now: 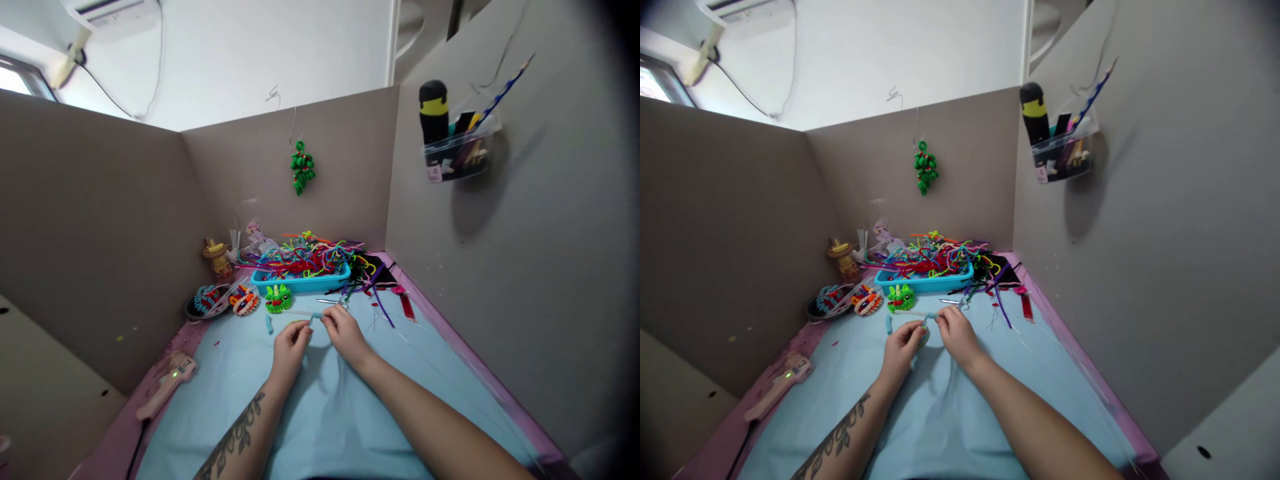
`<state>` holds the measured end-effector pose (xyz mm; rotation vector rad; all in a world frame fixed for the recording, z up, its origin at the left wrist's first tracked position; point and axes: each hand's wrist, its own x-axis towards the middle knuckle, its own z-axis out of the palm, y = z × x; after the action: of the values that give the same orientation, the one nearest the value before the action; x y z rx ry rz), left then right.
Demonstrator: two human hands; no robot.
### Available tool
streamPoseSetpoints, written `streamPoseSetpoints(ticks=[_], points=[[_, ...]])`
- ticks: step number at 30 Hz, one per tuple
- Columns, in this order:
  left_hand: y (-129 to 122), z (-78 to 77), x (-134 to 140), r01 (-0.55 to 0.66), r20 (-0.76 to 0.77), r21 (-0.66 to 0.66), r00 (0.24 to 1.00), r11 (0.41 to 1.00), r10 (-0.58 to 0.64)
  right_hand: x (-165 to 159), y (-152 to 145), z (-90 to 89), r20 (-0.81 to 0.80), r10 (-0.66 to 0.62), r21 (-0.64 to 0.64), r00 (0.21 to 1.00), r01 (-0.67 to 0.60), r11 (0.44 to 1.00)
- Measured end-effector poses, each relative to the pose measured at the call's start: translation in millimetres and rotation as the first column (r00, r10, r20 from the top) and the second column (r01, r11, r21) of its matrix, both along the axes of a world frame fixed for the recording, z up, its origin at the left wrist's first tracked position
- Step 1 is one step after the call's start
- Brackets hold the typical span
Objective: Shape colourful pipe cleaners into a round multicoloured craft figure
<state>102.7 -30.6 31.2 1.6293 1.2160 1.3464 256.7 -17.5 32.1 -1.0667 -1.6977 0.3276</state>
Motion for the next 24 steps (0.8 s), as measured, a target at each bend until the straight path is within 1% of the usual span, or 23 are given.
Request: streamPoseSetpoints(ticks=[5, 9, 17, 24], points=[[1.1, -1.7, -0.6, 0.006, 0.014, -0.019, 1.000, 1.000, -0.006, 0.1, 0.7, -0.7, -0.024, 0.005, -0.014, 1.000, -0.005, 1.000], [1.7, -3.3, -0.7, 0.002, 0.024, -0.002, 1.000, 1.000, -0.002, 0.8, 0.6, -0.7, -0.043, 0.005, 0.003, 0.999, -0.005, 1.000], [2.5, -5.5, -1.3, 0.023, 0.027, -0.006, 0.999, 1.000, -0.023, 1.5, -0.6, 1.5, -0.027, -0.009, 0.005, 1.000, 0.010, 1.000], [1.3, -1.3, 1.5, 0.014, 0.016, 0.005, 1.000, 1.000, -0.014, 1.1, -2.4, 2.4, 0.014, -0.035, -0.004, 0.999, 0.035, 0.999]])
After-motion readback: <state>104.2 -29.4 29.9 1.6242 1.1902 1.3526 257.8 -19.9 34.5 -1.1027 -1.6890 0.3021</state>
